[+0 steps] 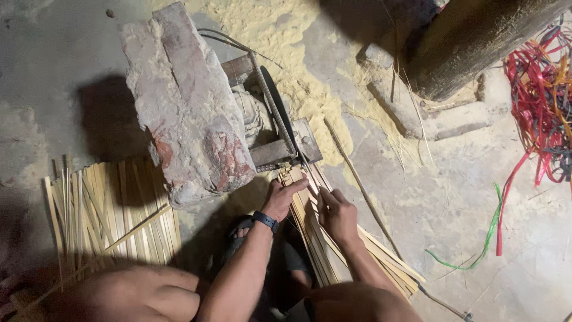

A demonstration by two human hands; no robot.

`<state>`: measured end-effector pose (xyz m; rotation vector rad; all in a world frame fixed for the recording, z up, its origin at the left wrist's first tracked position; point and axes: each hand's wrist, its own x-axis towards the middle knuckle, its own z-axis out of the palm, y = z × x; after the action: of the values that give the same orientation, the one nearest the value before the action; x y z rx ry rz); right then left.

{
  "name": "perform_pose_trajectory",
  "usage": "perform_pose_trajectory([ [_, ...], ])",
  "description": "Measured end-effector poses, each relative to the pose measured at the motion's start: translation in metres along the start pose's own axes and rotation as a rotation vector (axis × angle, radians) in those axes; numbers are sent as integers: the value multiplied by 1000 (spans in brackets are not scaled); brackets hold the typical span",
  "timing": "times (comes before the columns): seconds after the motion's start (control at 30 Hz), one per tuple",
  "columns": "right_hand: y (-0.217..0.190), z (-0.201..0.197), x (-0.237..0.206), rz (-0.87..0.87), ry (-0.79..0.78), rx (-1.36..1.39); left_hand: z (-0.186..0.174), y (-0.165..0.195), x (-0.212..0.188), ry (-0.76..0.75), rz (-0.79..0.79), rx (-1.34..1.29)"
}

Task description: The person sits on the floor and feeds bamboo strips one at a time through a fixed-blade bamboo splitter weighted with a stone block, pulling each strip through to split it into thinner slats. The split slats are set aside in a growing pile, and the person gathers and repositions bundles of strips between passes.

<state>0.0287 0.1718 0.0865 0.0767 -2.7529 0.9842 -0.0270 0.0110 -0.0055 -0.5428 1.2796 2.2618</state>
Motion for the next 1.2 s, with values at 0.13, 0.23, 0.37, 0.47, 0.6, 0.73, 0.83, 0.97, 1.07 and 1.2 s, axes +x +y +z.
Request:
perform_pose_trajectory([
  [0.13, -15, 10, 34, -92, 36, -10, -6, -4, 10, 189, -70, 251],
  [0.23, -20, 8, 42, -99, 16, -28, -7, -8, 12, 255, -226, 4],
  [0.37, -15, -11, 20, -122, 18, -83, -8, -10, 8, 156, -123, 106],
  [0.47, -10, -24, -12, -241, 99, -162, -6, -7, 5, 68, -174, 6],
  [0.6, 0, -16, -25, 71, -134, 96, -4, -5, 2, 71, -142, 63],
  [0.73, 6, -7, -15, -4, -50, -4, -2, -3, 0, 65, -104, 9],
  [0.83, 5, -8, -9, 127, -363, 45, -3, 1, -1, 67, -50, 68],
  [0.97, -4, -5, 0, 232, -183, 160, -10, 0, 4, 26, -121, 19],
  [1.07, -7, 6, 19, 83, -45, 51, -20, -8, 10, -91, 27, -14],
  [1.2, -12, 22, 45, -60, 11, 52, -22, -16, 18, 46, -2, 32],
])
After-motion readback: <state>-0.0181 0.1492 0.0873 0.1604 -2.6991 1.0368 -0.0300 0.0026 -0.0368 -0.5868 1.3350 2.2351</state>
